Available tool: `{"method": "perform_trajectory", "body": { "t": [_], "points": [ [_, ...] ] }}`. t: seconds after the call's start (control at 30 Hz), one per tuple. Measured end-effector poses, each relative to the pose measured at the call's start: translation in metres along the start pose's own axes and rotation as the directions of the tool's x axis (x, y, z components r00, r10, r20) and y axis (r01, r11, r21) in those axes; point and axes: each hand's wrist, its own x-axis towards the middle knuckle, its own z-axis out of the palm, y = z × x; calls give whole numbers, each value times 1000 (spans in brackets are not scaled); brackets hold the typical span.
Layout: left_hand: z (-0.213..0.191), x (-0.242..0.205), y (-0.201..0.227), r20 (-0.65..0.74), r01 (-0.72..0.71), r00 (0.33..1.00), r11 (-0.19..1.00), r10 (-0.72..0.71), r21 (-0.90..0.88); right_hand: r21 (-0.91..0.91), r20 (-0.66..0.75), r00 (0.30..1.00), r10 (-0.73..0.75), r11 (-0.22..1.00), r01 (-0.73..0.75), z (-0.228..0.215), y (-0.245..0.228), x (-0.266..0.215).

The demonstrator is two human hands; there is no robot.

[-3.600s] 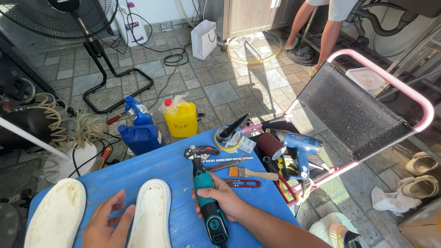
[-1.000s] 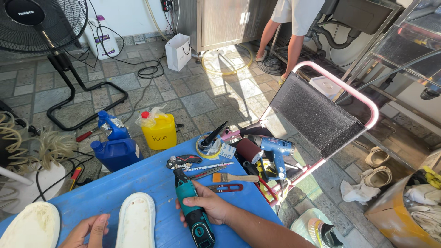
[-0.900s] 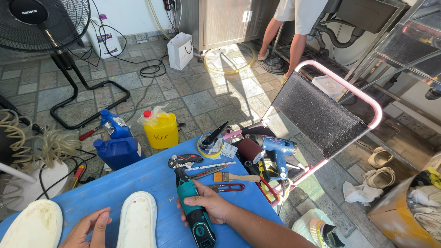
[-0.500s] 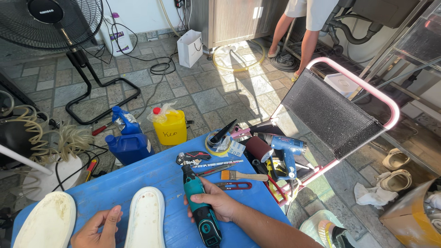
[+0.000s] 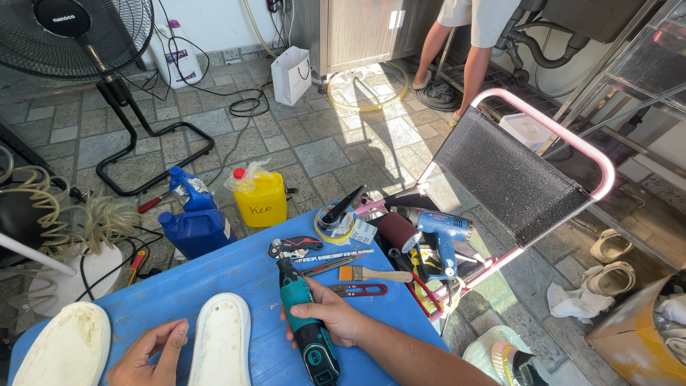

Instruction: The person uses a handheld rotary tool to grind the surface of a white shoe sole. They hold the sole with their left hand and operate the tool with their right hand, moving it along the length of the sole to smooth or shape the material. The task is performed on a blue workbench in a workshop setting.

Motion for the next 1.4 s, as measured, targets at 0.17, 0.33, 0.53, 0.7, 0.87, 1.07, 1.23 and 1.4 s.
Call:
{"method": "perform_trajectory", "body": {
  "t": [0.17, 0.33, 0.53, 0.7, 0.87, 1.07, 1.23, 1.4],
  "points": [
    [0, 1, -11, -24, 6, 1000, 998, -4, 66, -2, -5, 1000, 2, 1000, -3, 1, -1, 1],
    [-6, -5, 5, -54, -73, 996, 997, 72, -19, -54, -43, 999, -2, 999, 0, 6, 0, 0],
    [-12, -6, 42, -60, -238, 970, 967, 234, -86, -105, -76, 997, -16, 994, 8, 6, -6, -2],
    [-20, -9, 52, -57, -198, 979, 976, 194, -88, -118, -57, 998, -7, 993, 1, 12, -7, 2],
    [-17, -10, 39, -55, -233, 972, 970, 229, -71, -103, -70, 997, -21, 995, 13, 9, -2, 0],
    [-4, -3, 8, -18, -8, 1000, 999, 9, 51, -33, -13, 1000, -24, 999, 23, 8, -1, -2],
    [-3, -3, -6, 6, 99, 995, 988, -100, 116, -42, -21, 1000, 0, 999, -1, 4, -1, 1],
    [-3, 2, -7, 64, 110, 991, 984, -120, 140, -37, -20, 1000, 5, 999, -6, 3, -1, 1]
  ]
}}
